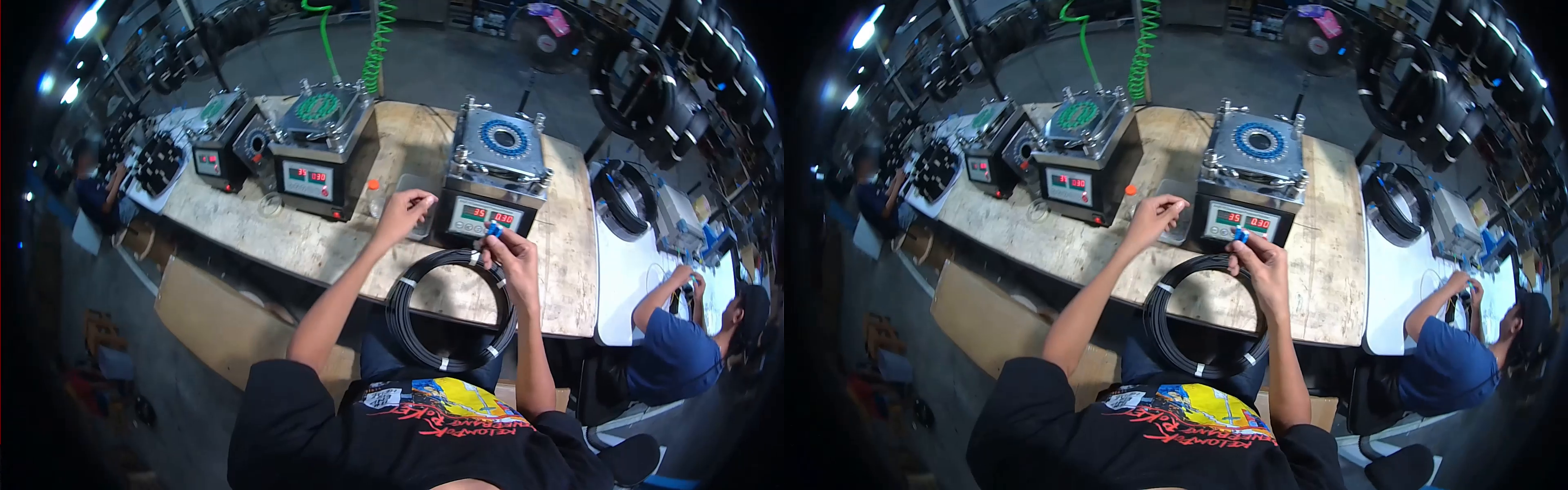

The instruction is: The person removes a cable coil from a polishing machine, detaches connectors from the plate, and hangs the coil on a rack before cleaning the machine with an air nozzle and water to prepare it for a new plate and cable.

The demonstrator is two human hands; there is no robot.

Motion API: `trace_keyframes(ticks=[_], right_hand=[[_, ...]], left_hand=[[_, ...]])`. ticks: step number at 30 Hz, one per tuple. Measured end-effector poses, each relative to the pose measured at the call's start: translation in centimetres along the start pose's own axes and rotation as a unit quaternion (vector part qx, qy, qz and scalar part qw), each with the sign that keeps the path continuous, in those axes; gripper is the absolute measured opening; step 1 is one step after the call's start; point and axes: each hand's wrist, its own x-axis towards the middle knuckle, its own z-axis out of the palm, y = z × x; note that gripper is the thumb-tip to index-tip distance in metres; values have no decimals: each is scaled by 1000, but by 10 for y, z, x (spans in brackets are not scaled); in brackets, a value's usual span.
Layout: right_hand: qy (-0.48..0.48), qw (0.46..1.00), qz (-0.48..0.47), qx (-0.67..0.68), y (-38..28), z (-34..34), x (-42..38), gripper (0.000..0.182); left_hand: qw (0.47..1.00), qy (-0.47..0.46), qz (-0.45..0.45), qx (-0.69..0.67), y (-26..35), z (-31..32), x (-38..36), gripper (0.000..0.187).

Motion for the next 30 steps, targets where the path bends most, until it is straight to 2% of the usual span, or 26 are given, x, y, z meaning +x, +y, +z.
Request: trace_keyframes(ticks=[1,4,5,9,12,13,16,19,22,25,30], right_hand=[[5,1000,10,4,-2,0,-1,27],[-1,1000,11,16,-2,0,-2,27],[-1,1000,12,17,-1,0,-2,27],[0,1000,11,17,2,2,-1,28],[0,1000,14,10,-3,1,-3,29],[0,1000,15,6,-5,0,-4,29],[14,1000,20,1,-9,-4,-6,29],[9,1000,16,3,-9,-9,-8,29],[4,1000,15,-3,-7,-10,-8,29],[11,1000,21,-7,-8,-7,-9,28],[2,1000,24,-5,-5,-3,-7,27]], left_hand=[[995,5,17,94,-17,-15,10,23],[951,-59,35,302,-40,-41,20,18],[952,-69,4,299,-47,-41,22,15],[915,-224,18,334,-90,-31,51,24],[866,-243,-31,436,-105,-15,63,30],[864,-237,-60,441,-118,-9,68,35],[853,-200,-65,478,-144,1,80,32],[890,-136,-28,434,-142,-1,77,25],[900,-132,17,416,-129,-11,73,20],[899,-101,47,424,-122,-17,68,25],[957,-92,53,269,-101,-24,51,13]])
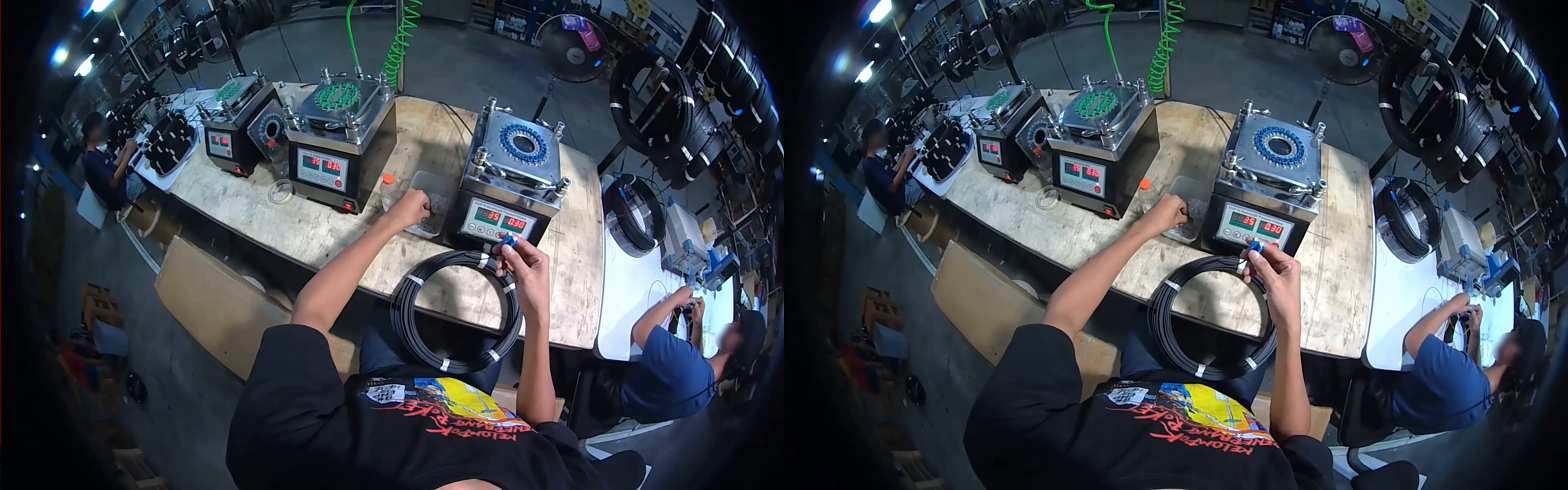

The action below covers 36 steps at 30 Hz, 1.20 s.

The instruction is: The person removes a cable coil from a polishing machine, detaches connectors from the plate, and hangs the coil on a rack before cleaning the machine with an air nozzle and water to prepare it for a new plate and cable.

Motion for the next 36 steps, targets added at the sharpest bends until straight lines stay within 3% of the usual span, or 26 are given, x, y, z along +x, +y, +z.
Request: trace_keyframes(ticks=[7,13,17,26,31,36], right_hand=[[-6,1000,-2,-4,-1,5,0,28],[-3,1000,-3,-2,0,4,-1,25],[-1,1000,-3,-11,-1,5,-1,26],[1,1000,4,-15,-2,2,-2,28],[7,1000,15,-15,2,0,-3,24],[13,1000,2,-23,9,-2,-2,27]], left_hand=[[993,20,-29,-113,11,-10,-16,25],[996,42,-56,-54,36,-22,-27,27],[977,93,-48,-183,34,-12,-26,21],[926,103,67,-357,136,-20,-38,21],[905,51,24,-421,183,-13,-50,21],[891,40,44,-451,196,2,-55,21]])
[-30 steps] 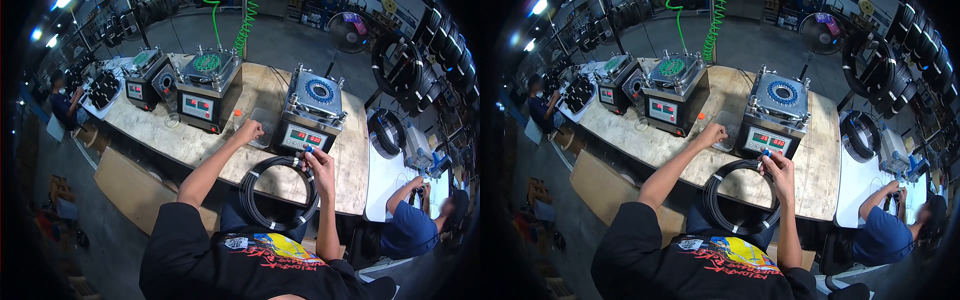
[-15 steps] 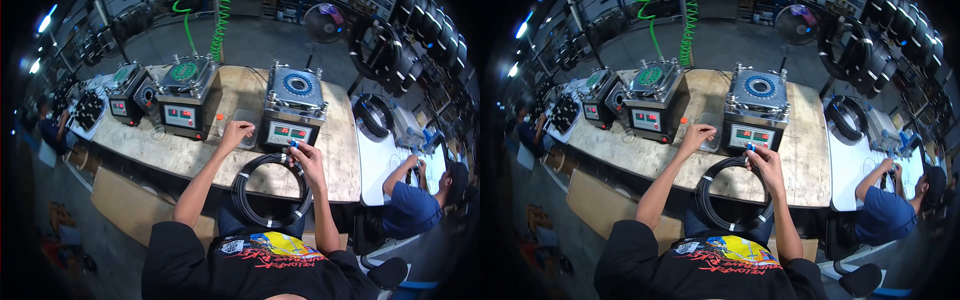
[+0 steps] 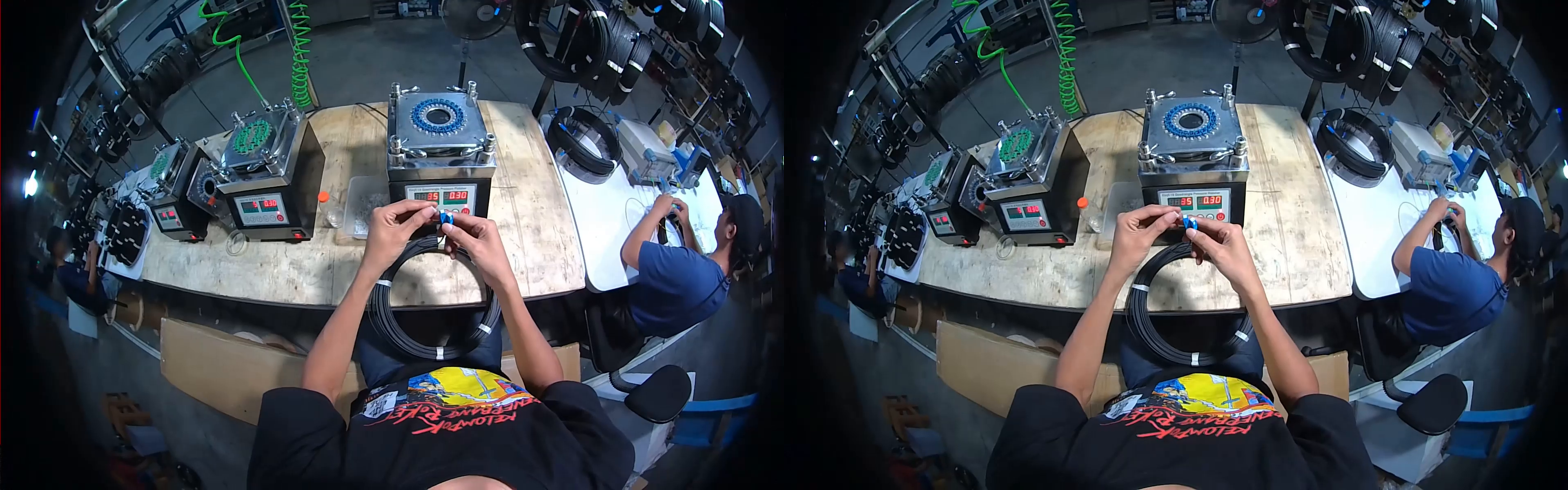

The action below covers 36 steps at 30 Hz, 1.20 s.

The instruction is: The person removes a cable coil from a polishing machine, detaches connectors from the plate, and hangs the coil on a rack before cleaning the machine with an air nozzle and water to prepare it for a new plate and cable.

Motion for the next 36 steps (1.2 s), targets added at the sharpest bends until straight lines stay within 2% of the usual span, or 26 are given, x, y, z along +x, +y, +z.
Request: trace_keyframes(ticks=[5,8,20,30,36], right_hand=[[7,999,-12,-39,-1,1,0,25],[12,998,-5,-54,0,1,0,26],[6,993,11,-121,-10,3,-6,27],[25,995,29,-97,-15,10,-6,26],[19,997,21,-72,-5,11,2,24]], left_hand=[[1000,4,-3,23,3,1,-1,20],[996,-9,9,86,9,0,1,19],[953,-107,89,270,42,-8,11,16],[957,-99,111,250,30,-12,1,20],[926,-136,164,313,33,-27,4,24]])
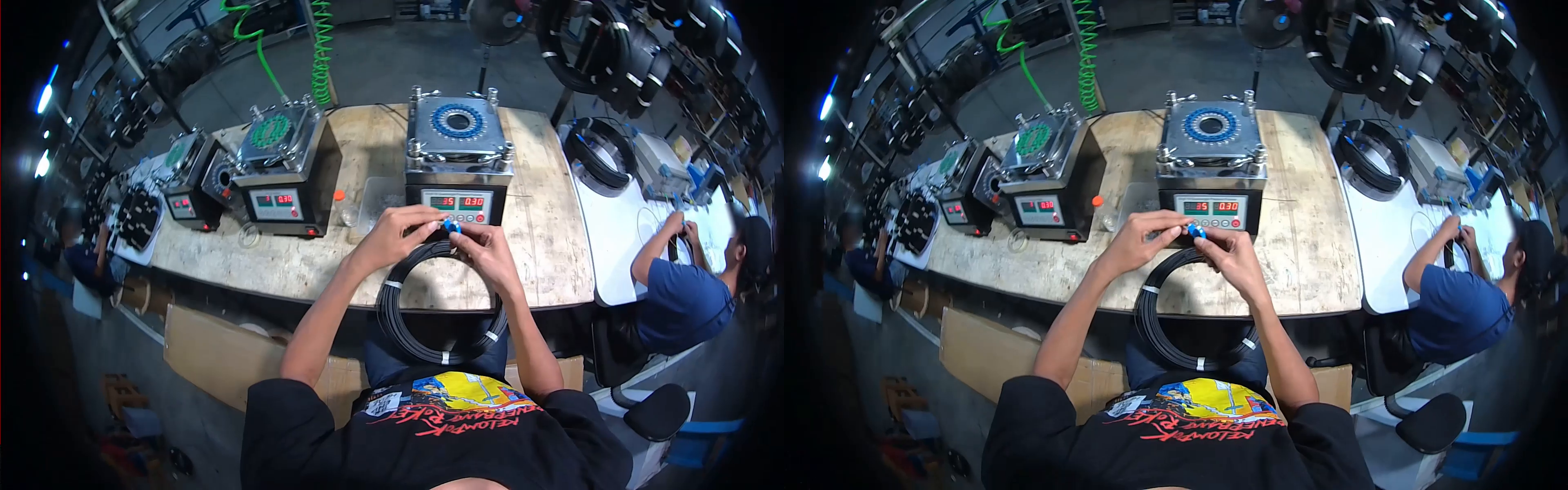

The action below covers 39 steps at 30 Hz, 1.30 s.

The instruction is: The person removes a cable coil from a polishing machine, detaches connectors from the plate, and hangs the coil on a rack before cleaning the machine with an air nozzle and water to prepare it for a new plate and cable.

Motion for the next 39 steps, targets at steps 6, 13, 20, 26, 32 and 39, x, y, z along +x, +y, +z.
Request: trace_keyframes(ticks=[6,13,20,26,32,39], right_hand=[[2,1000,-25,13,-5,4,2,33],[-5,999,-33,39,-3,-6,-3,18],[6,998,-46,36,-9,-4,-5,18],[16,999,-39,30,-12,-3,-6,18],[9,998,-37,47,-8,-3,-5,17],[23,998,-35,40,-9,-7,-8,17]], left_hand=[[976,22,-214,30,-80,-37,-12,23],[928,-180,-249,212,-211,-24,-44,20],[888,-180,-285,312,-215,-5,-34,20],[900,-190,-274,282,-224,-8,-38,21],[896,-182,-273,300,-214,-1,-37,23],[923,-128,-248,264,-229,-1,-47,20]])
